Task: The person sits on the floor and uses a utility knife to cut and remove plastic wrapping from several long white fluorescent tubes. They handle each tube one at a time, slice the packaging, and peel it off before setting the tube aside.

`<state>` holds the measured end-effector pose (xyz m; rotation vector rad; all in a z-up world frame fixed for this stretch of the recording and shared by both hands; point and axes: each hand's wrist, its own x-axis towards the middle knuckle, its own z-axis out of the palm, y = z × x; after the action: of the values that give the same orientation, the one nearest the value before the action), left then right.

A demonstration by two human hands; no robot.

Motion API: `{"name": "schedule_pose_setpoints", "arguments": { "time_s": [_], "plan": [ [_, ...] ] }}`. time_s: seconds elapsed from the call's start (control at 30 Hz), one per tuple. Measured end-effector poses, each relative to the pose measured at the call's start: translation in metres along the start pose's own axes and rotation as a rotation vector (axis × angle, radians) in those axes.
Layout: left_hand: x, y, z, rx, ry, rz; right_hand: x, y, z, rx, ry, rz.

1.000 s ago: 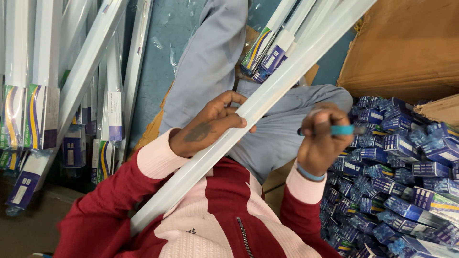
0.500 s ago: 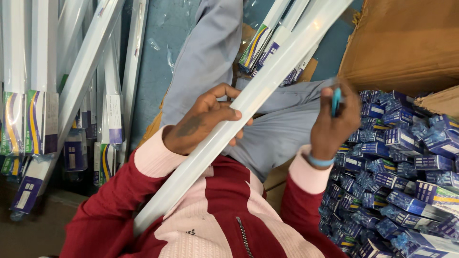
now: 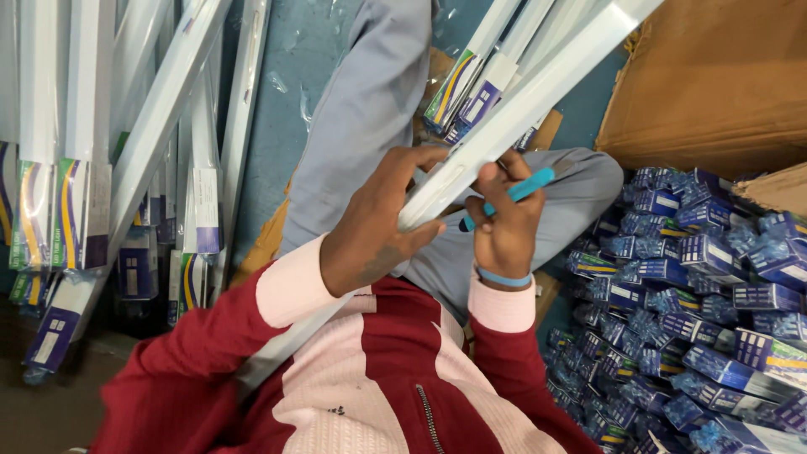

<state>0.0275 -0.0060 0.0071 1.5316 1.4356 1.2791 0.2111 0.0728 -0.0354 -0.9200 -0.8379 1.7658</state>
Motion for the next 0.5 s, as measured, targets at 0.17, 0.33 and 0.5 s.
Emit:
{"name": "schedule_pose_setpoints", "arguments": {
  "time_s": [0.17, 0.33, 0.5],
  "plan": [
    [-0.008, -0.013, -0.011, -0.405, -0.287, -0.511, 0.016, -0.010, -0.005, -0.060, 0.027, -0.044],
    [-0.013, -0.025, -0.014, -0.472, -0.326, -0.654, 0.026, -0.013, 0.002, -0.127, 0.094, -0.018],
    [-0.014, -0.031, -0.016, -0.438, -0.289, -0.605, 0.036, -0.009, 0.001, -0.084, 0.102, 0.004]
  ]
}}
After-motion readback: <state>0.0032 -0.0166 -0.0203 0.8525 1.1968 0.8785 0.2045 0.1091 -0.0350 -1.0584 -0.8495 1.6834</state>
